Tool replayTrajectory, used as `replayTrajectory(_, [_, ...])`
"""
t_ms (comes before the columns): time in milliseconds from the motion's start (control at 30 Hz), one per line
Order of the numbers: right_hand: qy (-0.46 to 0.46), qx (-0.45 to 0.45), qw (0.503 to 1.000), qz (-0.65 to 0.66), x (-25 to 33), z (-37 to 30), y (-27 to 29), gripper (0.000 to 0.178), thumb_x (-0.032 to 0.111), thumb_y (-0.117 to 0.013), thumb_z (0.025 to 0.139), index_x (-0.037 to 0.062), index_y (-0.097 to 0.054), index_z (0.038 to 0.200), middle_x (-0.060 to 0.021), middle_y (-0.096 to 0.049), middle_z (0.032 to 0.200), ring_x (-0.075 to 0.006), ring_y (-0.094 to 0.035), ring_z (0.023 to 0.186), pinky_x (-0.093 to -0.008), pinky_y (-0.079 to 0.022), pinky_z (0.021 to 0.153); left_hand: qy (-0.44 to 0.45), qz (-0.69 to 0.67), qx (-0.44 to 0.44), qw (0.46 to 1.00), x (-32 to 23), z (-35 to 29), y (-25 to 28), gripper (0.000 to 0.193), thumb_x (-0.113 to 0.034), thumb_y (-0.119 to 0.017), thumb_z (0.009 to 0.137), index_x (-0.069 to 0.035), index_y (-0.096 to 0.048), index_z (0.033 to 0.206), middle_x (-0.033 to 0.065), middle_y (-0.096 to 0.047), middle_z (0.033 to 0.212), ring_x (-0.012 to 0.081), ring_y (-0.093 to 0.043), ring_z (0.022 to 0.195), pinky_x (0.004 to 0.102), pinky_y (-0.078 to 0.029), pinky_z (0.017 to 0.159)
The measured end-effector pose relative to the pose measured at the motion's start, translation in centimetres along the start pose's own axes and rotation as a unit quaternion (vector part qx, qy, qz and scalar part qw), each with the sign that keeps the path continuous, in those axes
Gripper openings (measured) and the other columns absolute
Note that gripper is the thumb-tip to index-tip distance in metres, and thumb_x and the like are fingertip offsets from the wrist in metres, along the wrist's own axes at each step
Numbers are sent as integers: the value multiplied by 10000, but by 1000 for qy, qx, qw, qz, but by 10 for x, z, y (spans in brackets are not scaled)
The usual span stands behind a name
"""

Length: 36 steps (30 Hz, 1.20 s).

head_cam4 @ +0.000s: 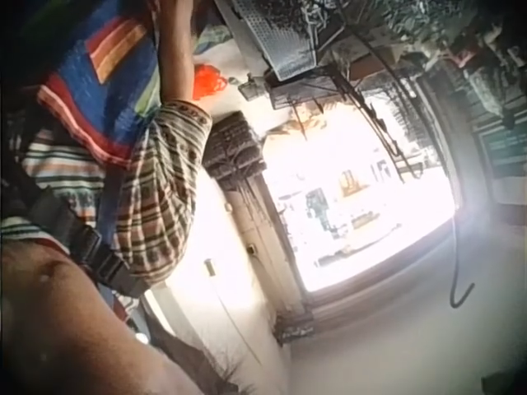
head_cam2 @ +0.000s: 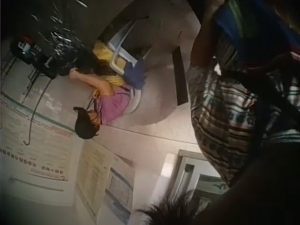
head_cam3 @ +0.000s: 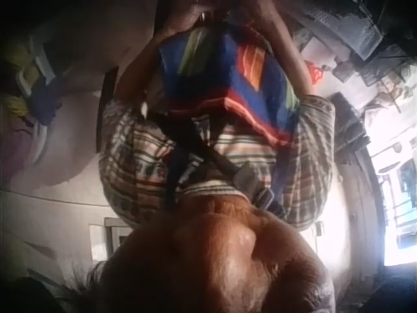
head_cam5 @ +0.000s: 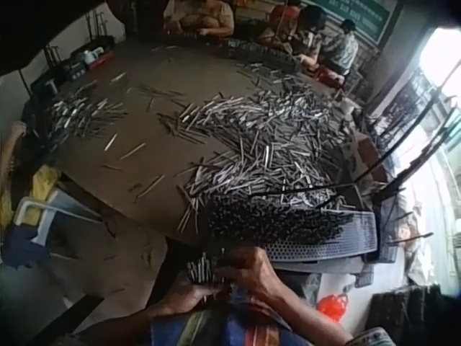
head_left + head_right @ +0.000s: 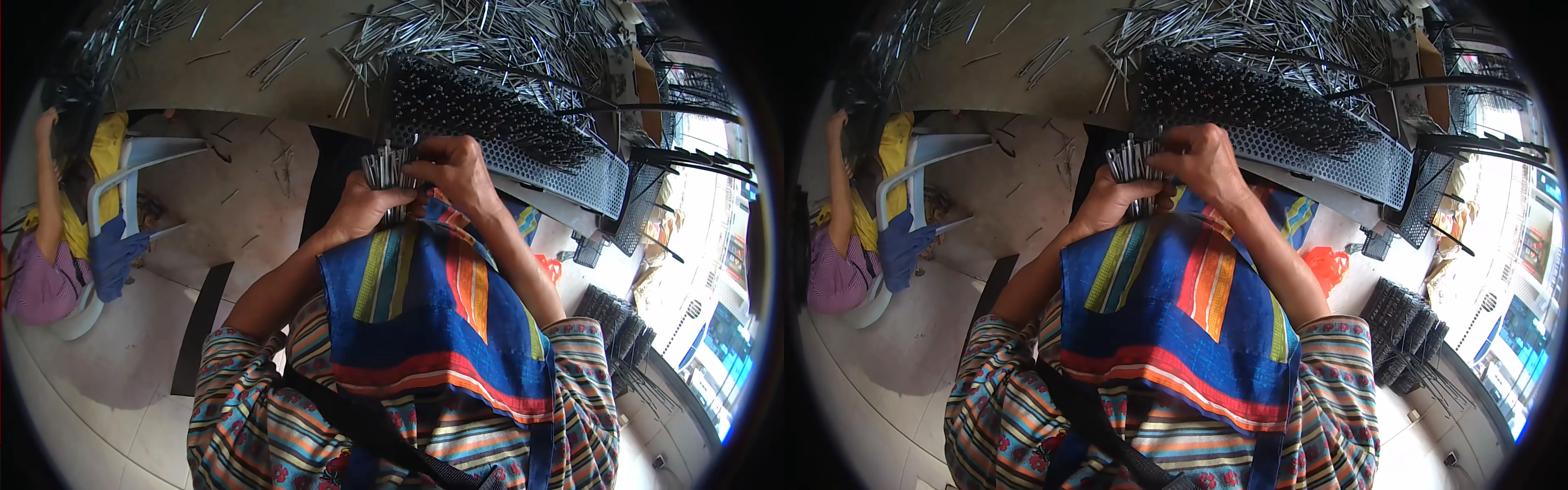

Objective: Inserting thin metal rods into the holes of a perforated metal plate to assemble a component.

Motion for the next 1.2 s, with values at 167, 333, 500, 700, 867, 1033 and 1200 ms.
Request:
replayTrajectory(167, [-92,-56,974,199,-30,-9,0,129,105,-717,763,-17,-680,780,-26,-610,607,-66,-510,508,-243,-392,468,32,-69,-31,997,13,14,1,182,36,-623,838,35,-649,1018,124,-692,831,198,-691,730,306,-571,635])
replayTrajectory(333, [-98,-118,953,263,-30,-9,10,102,84,-709,774,-10,-681,749,-4,-596,598,-31,-457,484,-214,-328,431,23,-77,-37,996,15,15,0,159,27,-631,846,31,-654,1003,116,-690,820,201,-689,711,301,-567,615])
replayTrajectory(500, [-87,-39,977,191,-33,-4,-2,68,74,-683,822,9,-671,809,26,-569,615,-29,-425,476,-199,-304,424,13,10,-62,998,17,12,0,116,-5,-648,848,25,-660,959,111,-689,815,192,-677,652,290,-556,594])
replayTrajectory(700, [-124,-61,955,262,-35,-9,6,79,93,-691,825,15,-680,832,28,-582,646,-22,-424,496,-202,-313,435,10,128,-12,992,17,10,7,119,10,-644,821,31,-665,937,125,-693,826,188,-681,662,304,-566,627])
replayTrajectory(867, [-29,-204,950,235,-22,-11,35,45,56,-686,831,28,-696,866,45,-580,656,-8,-438,544,-184,-322,477,25,125,-2,992,35,10,16,175,35,-613,822,54,-641,993,146,-696,839,203,-696,733,308,-573,684])
replayTrajectory(1033, [178,-301,922,167,-5,-11,48,92,-59,-671,810,0,-691,877,23,-600,761,-23,-499,681,-178,-388,587,20,163,24,986,43,7,10,203,66,-587,823,56,-621,1023,151,-698,842,213,-703,772,312,-576,710])
replayTrajectory(1200, [186,-301,927,129,0,-14,45,111,-94,-669,790,-28,-680,878,-6,-609,815,-44,-523,723,-179,-409,629,12,123,-45,991,27,1,11,205,30,-604,837,31,-622,1041,145,-693,855,213,-692,772,311,-567,707])
Point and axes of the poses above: each hand's wrist, its own z-axis towards the middle knuckle, its own y-axis out of the back of the hand, x = y × z, the point moved 6 cm from there along z, towards the middle knuckle
